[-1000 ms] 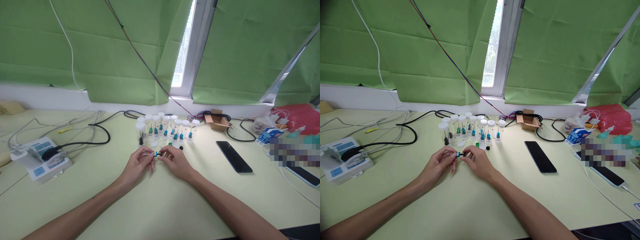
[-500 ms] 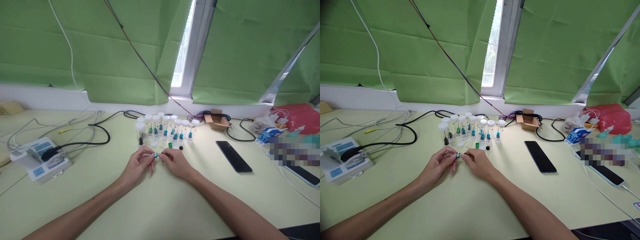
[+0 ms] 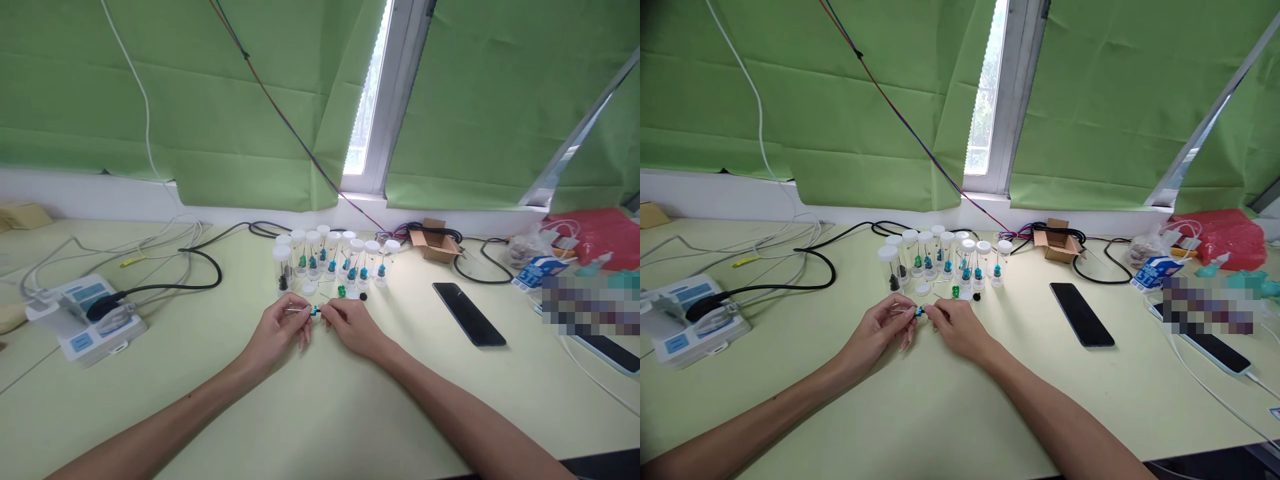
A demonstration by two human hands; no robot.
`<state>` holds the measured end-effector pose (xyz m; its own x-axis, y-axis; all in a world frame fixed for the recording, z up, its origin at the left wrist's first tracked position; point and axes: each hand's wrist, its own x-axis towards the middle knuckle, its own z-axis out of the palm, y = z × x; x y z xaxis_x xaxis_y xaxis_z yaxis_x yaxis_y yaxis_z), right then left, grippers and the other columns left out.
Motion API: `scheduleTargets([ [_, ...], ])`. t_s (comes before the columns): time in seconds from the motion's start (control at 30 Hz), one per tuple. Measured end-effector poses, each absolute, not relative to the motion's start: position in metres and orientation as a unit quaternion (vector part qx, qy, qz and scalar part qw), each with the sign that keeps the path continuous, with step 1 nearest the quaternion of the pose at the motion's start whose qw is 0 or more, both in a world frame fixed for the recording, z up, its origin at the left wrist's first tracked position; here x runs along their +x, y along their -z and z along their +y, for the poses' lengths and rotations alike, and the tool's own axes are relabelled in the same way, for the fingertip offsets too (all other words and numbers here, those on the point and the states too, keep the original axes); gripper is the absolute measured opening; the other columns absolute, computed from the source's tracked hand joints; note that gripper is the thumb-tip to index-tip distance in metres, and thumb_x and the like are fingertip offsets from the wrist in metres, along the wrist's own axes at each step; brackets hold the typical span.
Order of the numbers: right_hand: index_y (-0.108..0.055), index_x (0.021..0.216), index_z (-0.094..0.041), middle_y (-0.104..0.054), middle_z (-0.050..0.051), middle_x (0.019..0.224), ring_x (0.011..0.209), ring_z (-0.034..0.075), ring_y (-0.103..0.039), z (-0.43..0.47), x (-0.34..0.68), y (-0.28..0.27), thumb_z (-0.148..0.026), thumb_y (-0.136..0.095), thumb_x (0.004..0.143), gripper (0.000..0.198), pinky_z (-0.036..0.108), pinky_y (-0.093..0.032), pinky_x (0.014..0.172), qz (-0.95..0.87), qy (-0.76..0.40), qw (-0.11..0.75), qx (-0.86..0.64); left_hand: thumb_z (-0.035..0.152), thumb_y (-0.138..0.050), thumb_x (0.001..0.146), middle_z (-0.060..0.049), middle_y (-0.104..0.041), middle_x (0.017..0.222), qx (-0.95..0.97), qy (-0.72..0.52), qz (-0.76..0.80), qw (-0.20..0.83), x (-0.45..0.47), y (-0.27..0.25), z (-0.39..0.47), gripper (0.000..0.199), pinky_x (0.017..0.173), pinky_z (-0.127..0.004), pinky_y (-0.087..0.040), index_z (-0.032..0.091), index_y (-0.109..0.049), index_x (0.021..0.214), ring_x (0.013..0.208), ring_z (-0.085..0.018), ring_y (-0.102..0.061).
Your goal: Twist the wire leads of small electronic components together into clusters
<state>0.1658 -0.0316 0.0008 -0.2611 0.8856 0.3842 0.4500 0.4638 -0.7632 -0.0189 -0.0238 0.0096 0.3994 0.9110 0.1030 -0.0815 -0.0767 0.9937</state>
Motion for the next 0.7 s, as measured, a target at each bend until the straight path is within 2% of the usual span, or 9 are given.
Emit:
scheduleTargets([
  [0.2, -0.062, 0.093, -0.019, -0.060, -0.001, 0.073, 0.064, 0.012, -0.052, -0.0337, 0.1660, -0.0016, -0.035, -0.055, 0.093, 0.017, 0.024, -0.040, 0.061, -0.733, -0.281, 0.430, -0.446, 0.038, -0.063, 0.088, 0.001, -0.061, 0.063, 0.587, -0.434, 0.345, 0.590, -0.0205, -0.0045, -0.0206, 0.020, 0.052, -0.026, -0.046, 0.019, -0.055, 0.091, 0.054, -0.013, -0.054],
  [0.33, -0.057, 0.106, -0.021, -0.061, -0.001, 0.083, 0.063, 0.011, -0.052, -0.0339, 0.1671, 0.0003, -0.029, -0.061, 0.088, 0.021, 0.024, -0.043, 0.060, -0.734, -0.288, 0.438, -0.432, 0.038, -0.064, 0.087, 0.000, -0.063, 0.067, 0.575, -0.439, 0.346, 0.597, -0.0219, -0.0027, -0.0205, 0.020, 0.052, -0.026, -0.046, 0.020, -0.055, 0.091, 0.057, -0.013, -0.056],
  [0.7, -0.056, 0.101, -0.021, -0.062, 0.000, 0.083, 0.066, 0.013, -0.053, -0.0329, 0.1677, 0.0002, -0.023, -0.059, 0.088, 0.013, 0.025, -0.043, 0.061, -0.738, -0.290, 0.445, -0.416, 0.037, -0.063, 0.088, 0.000, -0.062, 0.067, 0.577, -0.437, 0.346, 0.598, -0.0209, -0.0027, -0.0196, 0.019, 0.053, -0.026, -0.045, 0.020, -0.056, 0.091, 0.057, -0.013, -0.055],
])
